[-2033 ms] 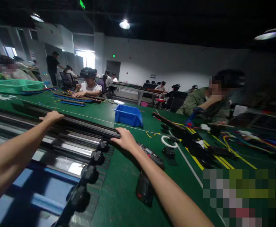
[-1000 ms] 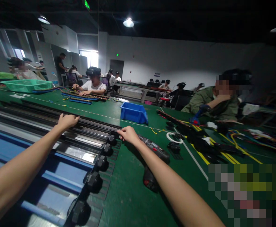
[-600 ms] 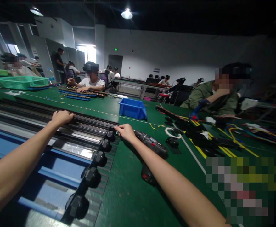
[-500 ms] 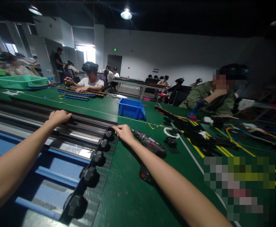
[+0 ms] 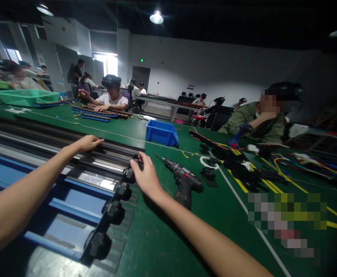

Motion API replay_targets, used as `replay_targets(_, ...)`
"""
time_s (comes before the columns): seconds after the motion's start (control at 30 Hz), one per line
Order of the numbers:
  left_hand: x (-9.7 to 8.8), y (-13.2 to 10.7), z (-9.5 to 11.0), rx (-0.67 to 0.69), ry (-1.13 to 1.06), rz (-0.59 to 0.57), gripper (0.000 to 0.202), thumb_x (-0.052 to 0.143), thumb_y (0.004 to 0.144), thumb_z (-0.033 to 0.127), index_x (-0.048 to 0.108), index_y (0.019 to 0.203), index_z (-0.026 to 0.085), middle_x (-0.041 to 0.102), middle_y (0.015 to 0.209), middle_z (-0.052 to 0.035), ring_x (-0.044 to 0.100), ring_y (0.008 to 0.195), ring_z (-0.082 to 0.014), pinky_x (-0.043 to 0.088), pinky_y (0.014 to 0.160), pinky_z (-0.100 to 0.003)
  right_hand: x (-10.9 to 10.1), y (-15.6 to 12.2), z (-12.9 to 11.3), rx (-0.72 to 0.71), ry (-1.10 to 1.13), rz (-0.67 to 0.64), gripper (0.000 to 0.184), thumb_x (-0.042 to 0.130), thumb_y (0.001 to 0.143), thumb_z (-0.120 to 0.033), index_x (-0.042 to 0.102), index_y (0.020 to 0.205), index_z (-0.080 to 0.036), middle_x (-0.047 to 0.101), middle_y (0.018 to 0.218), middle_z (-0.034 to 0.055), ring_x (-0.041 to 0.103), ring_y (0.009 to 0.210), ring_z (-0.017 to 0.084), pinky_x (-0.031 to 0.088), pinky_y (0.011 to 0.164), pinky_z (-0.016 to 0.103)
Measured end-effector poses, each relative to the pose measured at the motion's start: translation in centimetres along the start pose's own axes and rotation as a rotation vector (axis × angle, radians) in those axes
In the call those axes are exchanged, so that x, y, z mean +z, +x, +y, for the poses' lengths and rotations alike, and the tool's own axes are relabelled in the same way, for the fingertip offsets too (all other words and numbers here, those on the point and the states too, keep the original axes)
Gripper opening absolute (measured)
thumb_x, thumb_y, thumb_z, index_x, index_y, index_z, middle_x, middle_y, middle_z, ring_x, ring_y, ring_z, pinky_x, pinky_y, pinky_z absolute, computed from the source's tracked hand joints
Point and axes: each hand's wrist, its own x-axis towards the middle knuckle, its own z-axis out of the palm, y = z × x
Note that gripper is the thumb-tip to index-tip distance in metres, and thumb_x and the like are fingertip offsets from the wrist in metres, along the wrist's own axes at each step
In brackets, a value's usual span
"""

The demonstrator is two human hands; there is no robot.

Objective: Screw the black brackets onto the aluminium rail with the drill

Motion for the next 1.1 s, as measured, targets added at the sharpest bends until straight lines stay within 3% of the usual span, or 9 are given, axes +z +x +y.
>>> replay_targets(0.1,0.2,0.1,1.1,0.003,0.020,-0.066,0.076,0.030,0.081,0.078,0.074,0.089,0.016,0.066,0.064,-0.0062,0.061,0.071,-0.0258,0.041,0.066,-0.029,1.2,-5.5,-3.1,-0.136,0.037,-0.085,0.055,0.053,0.093,-0.046,0.043,0.141,-0.021,0.048,0.142,0.0123,0.045,0.131,0.025,0.037,0.110,0.041)
replay_targets(0.23,0.2,0.0,1.3,-0.013,0.014,-0.076,0.075,0.030,0.080,0.078,0.074,0.086,0.018,0.065,0.062,-0.0055,0.063,0.070,-0.0267,0.041,0.063,-0.028,1.7,-10.6,-6.1,-0.334,-0.030,-0.276,0.071,0.060,0.087,-0.051,0.034,0.147,-0.021,0.037,0.152,0.0120,0.034,0.140,0.028,0.027,0.117,0.049)
replay_targets(0.37,0.1,-0.3,1.4,0.005,0.006,-0.066,0.072,0.030,0.081,0.076,0.074,0.083,0.019,0.066,0.064,-0.0054,0.064,0.071,-0.0265,0.042,0.063,-0.028,2.9,-12.2,-6.6,-0.696,-0.093,-0.393,0.075,0.059,0.083,-0.061,0.039,0.143,-0.020,0.046,0.147,0.0107,0.039,0.138,0.025,0.020,0.119,0.048)
replay_targets(0.53,0.2,-0.3,1.7,0.001,0.038,-0.051,0.069,0.031,0.082,0.074,0.074,0.077,0.020,0.066,0.066,-0.0068,0.063,0.069,-0.0268,0.041,0.062,-0.030,4.2,-11.6,-5.6,-0.951,-0.139,-0.423,0.070,0.052,0.079,-0.073,0.059,0.117,-0.015,0.063,0.127,0.0114,0.053,0.122,0.025,0.032,0.113,0.041)
replay_targets(0.77,0.2,-0.1,1.5,0.031,0.055,-0.053,0.067,0.031,0.084,0.072,0.073,0.077,0.019,0.066,0.065,-0.0061,0.062,0.066,-0.0251,0.039,0.061,-0.029,3.6,-9.5,-5.6,-1.027,-0.116,-0.488,0.068,0.056,0.076,-0.073,0.058,0.117,-0.018,0.065,0.124,0.0086,0.054,0.121,0.022,0.039,0.106,0.037)
replay_targets(1.1,0.5,0.1,1.4,-0.012,0.127,-0.034,0.068,0.031,0.083,0.071,0.074,0.085,0.019,0.070,0.074,-0.0090,0.065,0.075,-0.0272,0.039,0.063,-0.029,4.8,-10.2,-5.1,-0.991,-0.096,-0.485,0.074,0.049,0.077,-0.072,0.056,0.124,-0.016,0.063,0.126,0.0120,0.061,0.111,0.023,0.048,0.093,0.035)
